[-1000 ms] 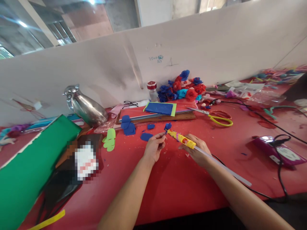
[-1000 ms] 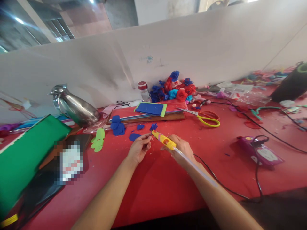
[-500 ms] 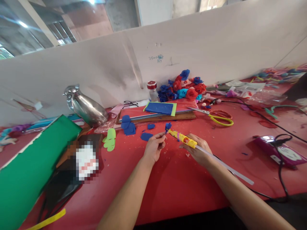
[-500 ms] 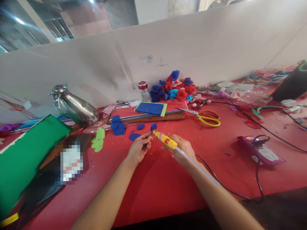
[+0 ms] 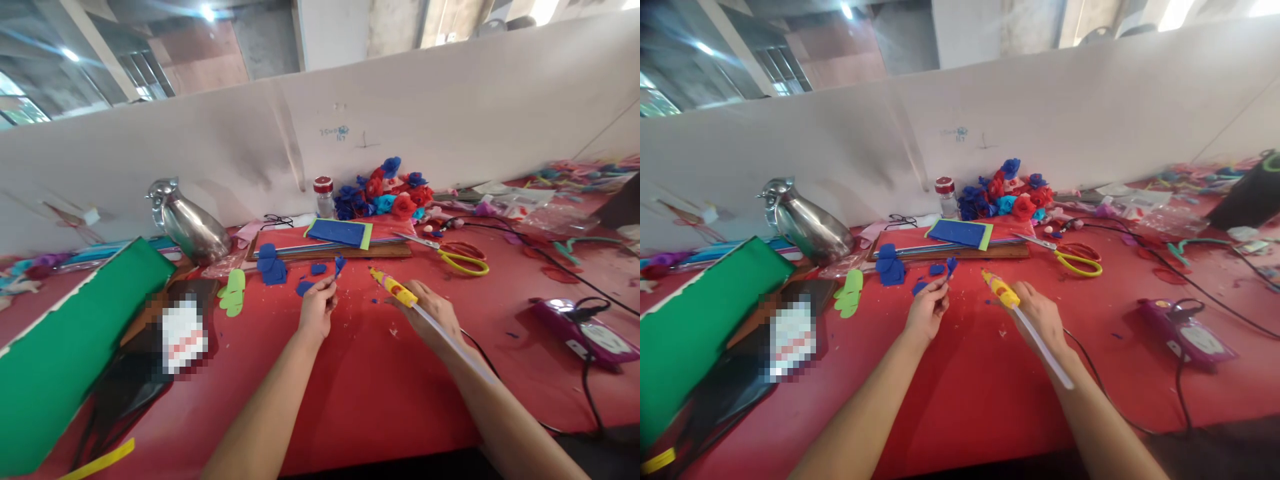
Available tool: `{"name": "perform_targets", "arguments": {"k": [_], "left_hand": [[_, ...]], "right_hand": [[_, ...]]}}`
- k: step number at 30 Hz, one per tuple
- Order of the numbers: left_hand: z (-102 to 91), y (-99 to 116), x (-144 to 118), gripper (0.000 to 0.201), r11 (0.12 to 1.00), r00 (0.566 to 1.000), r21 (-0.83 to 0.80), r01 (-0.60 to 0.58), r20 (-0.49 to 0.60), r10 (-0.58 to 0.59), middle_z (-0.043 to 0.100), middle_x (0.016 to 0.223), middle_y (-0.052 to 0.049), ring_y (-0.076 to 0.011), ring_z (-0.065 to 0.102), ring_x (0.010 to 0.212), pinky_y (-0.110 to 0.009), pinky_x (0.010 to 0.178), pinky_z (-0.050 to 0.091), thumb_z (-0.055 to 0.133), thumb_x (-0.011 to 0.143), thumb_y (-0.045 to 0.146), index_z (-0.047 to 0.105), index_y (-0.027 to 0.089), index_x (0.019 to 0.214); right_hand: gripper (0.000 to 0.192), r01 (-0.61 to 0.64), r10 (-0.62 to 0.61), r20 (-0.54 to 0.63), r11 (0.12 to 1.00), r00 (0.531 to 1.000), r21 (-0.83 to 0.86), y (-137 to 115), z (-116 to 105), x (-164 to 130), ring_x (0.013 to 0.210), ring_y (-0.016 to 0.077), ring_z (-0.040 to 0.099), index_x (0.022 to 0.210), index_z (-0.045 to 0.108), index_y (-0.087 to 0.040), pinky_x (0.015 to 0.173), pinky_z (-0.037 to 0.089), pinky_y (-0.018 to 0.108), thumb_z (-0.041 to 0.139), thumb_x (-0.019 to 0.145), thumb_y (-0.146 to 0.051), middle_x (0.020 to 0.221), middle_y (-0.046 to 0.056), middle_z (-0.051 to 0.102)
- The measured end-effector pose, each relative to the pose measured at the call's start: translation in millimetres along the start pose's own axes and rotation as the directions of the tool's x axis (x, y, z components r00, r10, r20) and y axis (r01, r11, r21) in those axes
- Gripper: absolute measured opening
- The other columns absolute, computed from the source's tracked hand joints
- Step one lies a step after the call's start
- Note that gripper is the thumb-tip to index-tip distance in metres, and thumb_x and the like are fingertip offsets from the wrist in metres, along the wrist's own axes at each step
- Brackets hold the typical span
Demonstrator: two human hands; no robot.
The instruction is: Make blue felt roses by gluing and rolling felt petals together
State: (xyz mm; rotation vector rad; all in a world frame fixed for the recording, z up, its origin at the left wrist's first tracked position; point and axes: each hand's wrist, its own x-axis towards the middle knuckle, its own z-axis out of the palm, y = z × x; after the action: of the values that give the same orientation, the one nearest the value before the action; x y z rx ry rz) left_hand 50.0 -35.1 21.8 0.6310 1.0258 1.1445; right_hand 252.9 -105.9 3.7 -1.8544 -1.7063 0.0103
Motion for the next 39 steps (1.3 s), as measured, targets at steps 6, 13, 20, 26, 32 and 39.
{"name": "perform_targets", "arguments": {"k": [6, 13, 20, 26, 32, 39], "left_hand": [[-2.6, -0.6, 2.9, 0.027, 0.987, 0.987, -0.053, -0.151, -0.056, 0.148, 0.06, 0.062, 0.001, -0.0015, 0.041, 0.043, -0.019, 0.046, 0.027, 0.075, 0.056, 0.017, 0.072, 0.012, 0.082], [1.2, 0.8, -4.6, 0.026, 0.976, 0.983, -0.124, -0.181, 0.0, 0.182, 0.058, 0.06, 0.003, -0.0014, 0.038, 0.043, -0.019, 0.046, 0.027, 0.077, 0.056, 0.02, 0.072, 0.013, 0.081], [2.1, 2.0, -8.2, 0.025, 0.983, 0.986, -0.129, -0.132, 0.081, 0.143, 0.055, 0.055, 0.003, -0.0021, 0.036, 0.042, -0.019, 0.044, 0.024, 0.079, 0.053, 0.02, 0.074, 0.013, 0.077], [6.3, 1.1, -14.3, 0.024, 0.989, 0.983, -0.121, -0.084, 0.154, 0.102, 0.059, 0.06, 0.002, -0.0009, 0.036, 0.041, -0.019, 0.043, 0.023, 0.077, 0.055, 0.018, 0.074, 0.014, 0.079], [5.3, 2.0, -12.0, 0.022, 0.989, 0.973, -0.141, 0.051, 0.229, -0.017, 0.056, 0.06, 0.003, 0.0004, 0.031, 0.038, -0.018, 0.039, 0.018, 0.076, 0.056, 0.015, 0.071, 0.013, 0.077], [2.0, 3.4, -11.2, 0.021, 0.982, 0.948, -0.143, 0.126, 0.309, -0.077, 0.054, 0.061, 0.004, 0.0008, 0.029, 0.037, -0.017, 0.039, 0.019, 0.075, 0.059, 0.013, 0.068, 0.013, 0.079]], "right_hand": [[0.027, -0.141, 0.121, -0.079, 0.927, 0.99, -0.348, 35.8, 1.3, 3.3, 0.084, 0.0291, 0.056, 0.106, 0.058, -0.016, 0.065, 0.04, 0.038, 0.05, 0.081, -0.021, 0.101, 0.018, 0.062], [0.02, 0.119, -0.101, -0.168, 0.988, 0.981, 0.098, -38.8, -7.2, 20.7, 0.09, 0.0277, 0.056, 0.094, 0.062, -0.024, 0.08, 0.042, 0.044, 0.051, 0.079, -0.024, 0.091, 0.008, 0.066], [0.039, 0.008, 0.125, -0.217, 0.85, 0.968, 0.527, -89.5, 26.5, 51.0, 0.09, 0.0257, 0.055, 0.092, 0.053, -0.023, 0.082, 0.045, 0.044, 0.069, 0.067, -0.049, 0.095, 0.007, 0.06], [0.037, 0.059, 0.105, -0.234, 0.798, 0.967, 0.599, -73.3, 24.3, 51.3, 0.092, 0.0241, 0.056, 0.095, 0.052, -0.024, 0.086, 0.045, 0.043, 0.069, 0.069, -0.044, 0.095, 0.006, 0.059], [0.032, -0.042, 0.171, -0.135, 0.756, 0.976, 0.653, -57.5, 21.0, 55.3, 0.088, 0.0232, 0.056, 0.095, 0.053, -0.023, 0.085, 0.044, 0.044, 0.065, 0.067, -0.034, 0.098, 0.007, 0.06], [0.036, -0.028, 0.119, -0.055, 0.603, 0.991, 0.797, -72.0, 22.0, 47.5, 0.095, 0.0218, 0.056, 0.1, 0.051, -0.024, 0.088, 0.043, 0.041, 0.065, 0.069, -0.035, 0.105, 0.006, 0.06]]}}
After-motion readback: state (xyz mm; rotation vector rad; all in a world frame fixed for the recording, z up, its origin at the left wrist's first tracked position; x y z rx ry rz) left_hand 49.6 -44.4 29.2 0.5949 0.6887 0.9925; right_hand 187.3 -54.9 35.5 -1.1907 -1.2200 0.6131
